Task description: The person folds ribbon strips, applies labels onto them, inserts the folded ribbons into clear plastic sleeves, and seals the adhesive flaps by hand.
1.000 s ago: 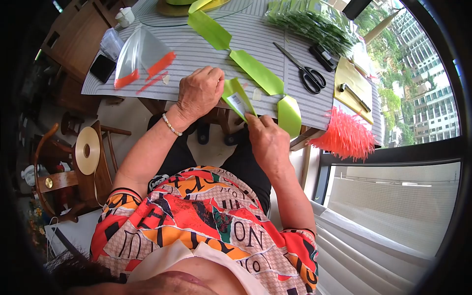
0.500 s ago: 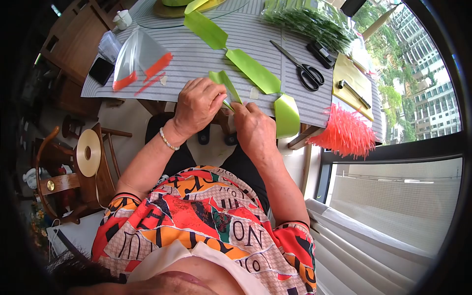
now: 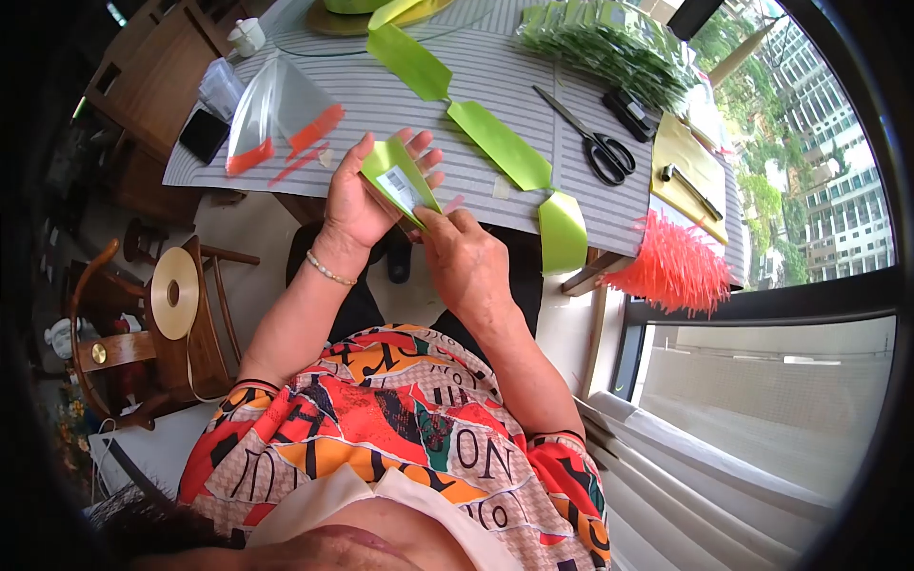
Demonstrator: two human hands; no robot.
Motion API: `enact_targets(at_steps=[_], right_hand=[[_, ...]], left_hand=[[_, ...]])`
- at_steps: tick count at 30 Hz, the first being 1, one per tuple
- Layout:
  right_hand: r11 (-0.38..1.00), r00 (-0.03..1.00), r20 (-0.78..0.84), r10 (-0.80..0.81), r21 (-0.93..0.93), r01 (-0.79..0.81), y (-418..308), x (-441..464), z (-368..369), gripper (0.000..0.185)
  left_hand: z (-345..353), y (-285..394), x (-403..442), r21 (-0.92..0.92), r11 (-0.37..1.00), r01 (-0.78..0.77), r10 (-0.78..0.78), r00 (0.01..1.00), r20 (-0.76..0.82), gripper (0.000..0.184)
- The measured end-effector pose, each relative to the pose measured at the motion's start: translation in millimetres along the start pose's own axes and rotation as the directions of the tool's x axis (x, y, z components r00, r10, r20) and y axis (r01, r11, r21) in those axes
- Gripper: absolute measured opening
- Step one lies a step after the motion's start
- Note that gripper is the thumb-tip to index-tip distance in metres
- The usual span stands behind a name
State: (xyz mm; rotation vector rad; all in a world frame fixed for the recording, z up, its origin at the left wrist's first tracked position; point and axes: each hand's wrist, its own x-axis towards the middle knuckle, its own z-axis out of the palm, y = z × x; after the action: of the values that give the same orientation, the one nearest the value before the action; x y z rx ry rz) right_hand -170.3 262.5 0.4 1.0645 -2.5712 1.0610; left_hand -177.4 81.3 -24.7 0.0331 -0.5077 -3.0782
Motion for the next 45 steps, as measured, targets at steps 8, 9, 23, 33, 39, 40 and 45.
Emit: enact_targets(at_steps=[8, 9, 23, 33, 39, 40, 45], right_hand=[[0.998, 0.999, 0.011, 0.040, -0.044, -0.040, 5.3, 1.7, 10.1, 0.031], [0.997, 0.998, 0.032, 0.060, -0.044, -0.059, 3.2, 0.9, 8.0, 0.032], [0.966, 0.983, -0.011, -0.182, -0.188, 0.177, 19.8, 0.6, 2.6, 0.053], [0.947, 0.983, -0.012, -0.181, -0.272, 0.171, 25.5, -13.6, 6.8, 0.050], [0.947, 0.982, 0.011, -0.190, -0.263, 0.186, 13.0, -14.8, -1.3, 0.047], [0.947, 0.982, 0.013, -0.189, -0.262, 0.186, 9.8, -15.0, -1.1, 0.044], [0.930, 0.980, -0.029, -0.197, -0.321, 0.177, 7.9, -16.8, 8.5, 0.039]], left_hand=[[-0.3, -30.1, -6.6, 0.085, 0.995, 0.059, -0.043, 0.982, -0.186, 0.039], [-1.2, -29.6, -5.8, 0.088, 0.994, 0.066, -0.049, 0.982, -0.183, 0.040], [20.1, -31.5, -17.2, 0.033, 0.990, 0.139, -0.126, 0.956, -0.266, 0.041], [9.3, -49.7, -41.5, 0.033, 0.970, 0.242, -0.233, 0.957, -0.172, 0.038], [-1.2, -24.7, -34.2, 0.029, 0.985, 0.171, -0.165, 0.973, -0.159, 0.038], [-2.8, -25.9, -33.7, 0.025, 0.986, 0.162, -0.154, 0.966, -0.210, 0.036], [-9.7, -45.6, -27.2, 0.007, 0.995, 0.099, -0.091, 0.934, -0.345, 0.030]])
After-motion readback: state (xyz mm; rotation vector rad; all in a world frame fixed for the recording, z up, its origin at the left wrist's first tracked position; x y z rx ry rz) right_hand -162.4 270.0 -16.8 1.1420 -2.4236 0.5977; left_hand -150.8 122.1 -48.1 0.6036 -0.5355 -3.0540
